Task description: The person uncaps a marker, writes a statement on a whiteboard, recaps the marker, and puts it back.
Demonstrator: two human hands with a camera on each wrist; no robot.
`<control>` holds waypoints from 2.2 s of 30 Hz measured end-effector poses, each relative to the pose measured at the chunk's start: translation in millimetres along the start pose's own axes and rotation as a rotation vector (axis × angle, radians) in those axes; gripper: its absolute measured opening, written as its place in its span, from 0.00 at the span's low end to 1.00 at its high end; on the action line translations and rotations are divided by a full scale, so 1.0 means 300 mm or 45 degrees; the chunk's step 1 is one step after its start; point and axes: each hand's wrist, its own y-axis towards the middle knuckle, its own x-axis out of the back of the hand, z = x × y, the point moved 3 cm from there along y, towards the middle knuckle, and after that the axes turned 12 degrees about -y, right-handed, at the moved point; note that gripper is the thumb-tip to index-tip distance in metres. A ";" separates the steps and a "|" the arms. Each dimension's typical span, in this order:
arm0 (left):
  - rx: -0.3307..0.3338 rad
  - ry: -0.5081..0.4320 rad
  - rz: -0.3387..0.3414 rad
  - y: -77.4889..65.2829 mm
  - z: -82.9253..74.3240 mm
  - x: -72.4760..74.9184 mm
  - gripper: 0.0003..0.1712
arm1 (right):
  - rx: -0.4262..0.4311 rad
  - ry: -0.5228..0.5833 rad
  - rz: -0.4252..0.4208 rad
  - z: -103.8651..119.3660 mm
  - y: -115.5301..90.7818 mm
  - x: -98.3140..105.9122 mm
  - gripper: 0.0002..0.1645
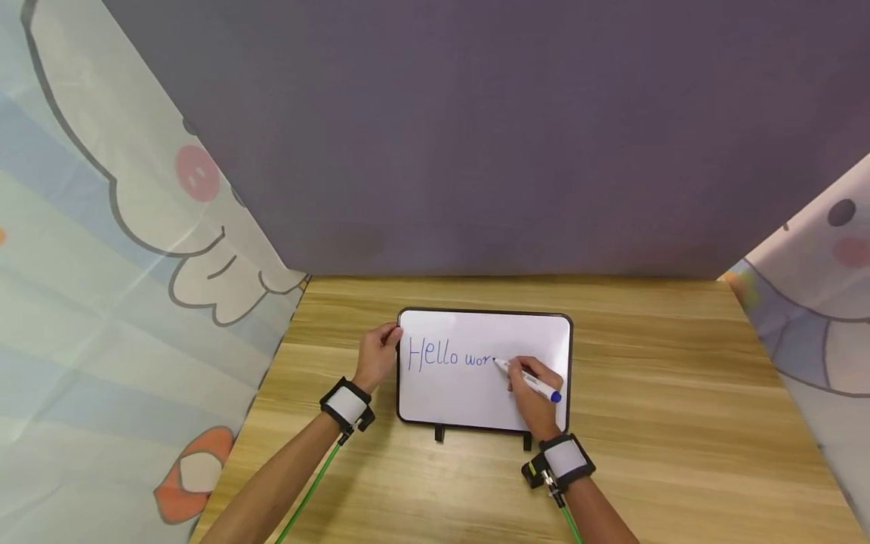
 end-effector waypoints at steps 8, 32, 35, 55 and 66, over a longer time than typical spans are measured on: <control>-0.002 0.006 0.008 -0.001 0.002 0.003 0.12 | -0.019 -0.016 0.034 -0.004 0.002 -0.013 0.06; -0.020 0.001 0.007 0.001 -0.011 -0.002 0.11 | -0.100 -0.035 0.105 0.098 0.009 0.006 0.07; -0.010 -0.002 0.008 0.000 -0.011 -0.002 0.11 | -0.111 -0.047 0.112 0.100 0.000 0.006 0.06; -0.011 0.003 0.009 -0.002 0.013 0.004 0.12 | -0.109 -0.049 0.024 -0.011 -0.004 0.017 0.06; -0.021 0.001 0.021 0.002 0.015 0.001 0.12 | -0.125 -0.089 0.015 -0.020 0.008 0.022 0.07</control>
